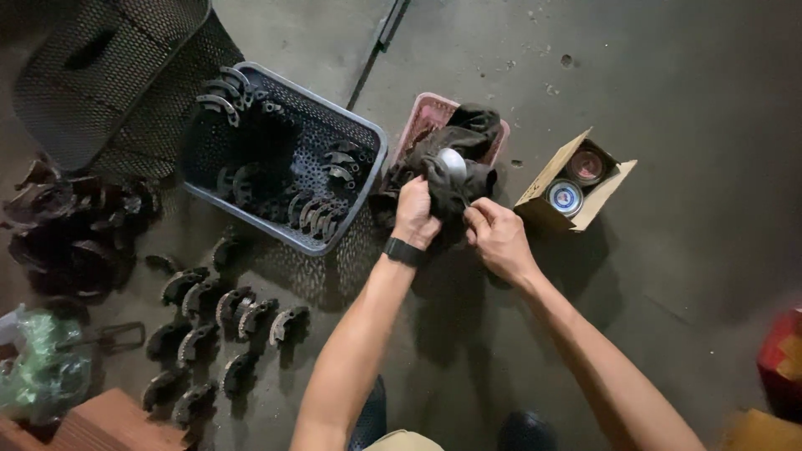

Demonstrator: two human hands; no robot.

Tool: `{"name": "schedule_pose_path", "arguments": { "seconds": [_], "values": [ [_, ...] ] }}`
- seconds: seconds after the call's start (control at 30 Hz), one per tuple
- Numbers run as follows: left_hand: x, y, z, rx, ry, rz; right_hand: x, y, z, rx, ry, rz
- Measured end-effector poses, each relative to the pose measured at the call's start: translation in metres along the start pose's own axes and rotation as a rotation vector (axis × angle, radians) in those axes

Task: Mixing grease or a lubricant compound in a small container using spoons.

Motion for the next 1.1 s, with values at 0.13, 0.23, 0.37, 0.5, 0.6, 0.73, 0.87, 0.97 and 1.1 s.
{"name": "schedule_pose_path", "arguments": {
  "seconds": [0.13, 0.23, 0.37, 0.5, 0.6, 0.73, 0.87, 0.97, 1.1],
  "values": [
    [-0.009, -0.006, 0.003, -0.002, -0.037, -0.086, 0.002, -0.005, -0.001, 0.055, 0.003, -0.02],
    [-0.025, -0.019, -0.009, -0.072, -0.072, -0.114, 0.0, -0.008, 0.006, 0.114, -0.042, -0.039],
    [-0.025, -0.007, -0.001, -0.021, -0.163, -0.041, 0.002, -0.005, 0.001, 0.21, -0.132, -0.096],
    [-0.062, -0.019, 0.048, 0.159, -0.019, -0.073, 0.012, -0.011, 0.032, 0.097, -0.01, -0.17],
    [-0.011, -0.001, 0.082, -0.138, 0.136, -0.021, 0.017, -0.036, 0.006, -0.109, 0.085, -0.094],
    [0.021, 0.009, 0.038, -0.127, 0.173, -0.088, -0.005, -0.014, -0.004, -0.223, 0.127, -0.072],
    [0.033, 0.013, 0.013, -0.327, 0.33, -0.024, -0.017, 0.021, 0.021, -0.236, 0.018, -0.046],
    [0.035, 0.013, 0.023, -0.406, 0.432, -0.002, -0.018, 0.017, 0.022, -0.242, -0.02, -0.026],
    [0.041, 0.02, 0.035, -0.387, 0.316, -0.164, -0.004, 0.013, 0.015, -0.338, 0.124, -0.202]
  ]
}}
Point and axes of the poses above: each hand's wrist, its own x-axis away from the middle knuckle, its own y-axis out of the palm, z = x × y, the point moved 9 cm from there along -x, towards the middle knuckle, and after that the axes turned 7 degrees about y, right-handed, at the moved point
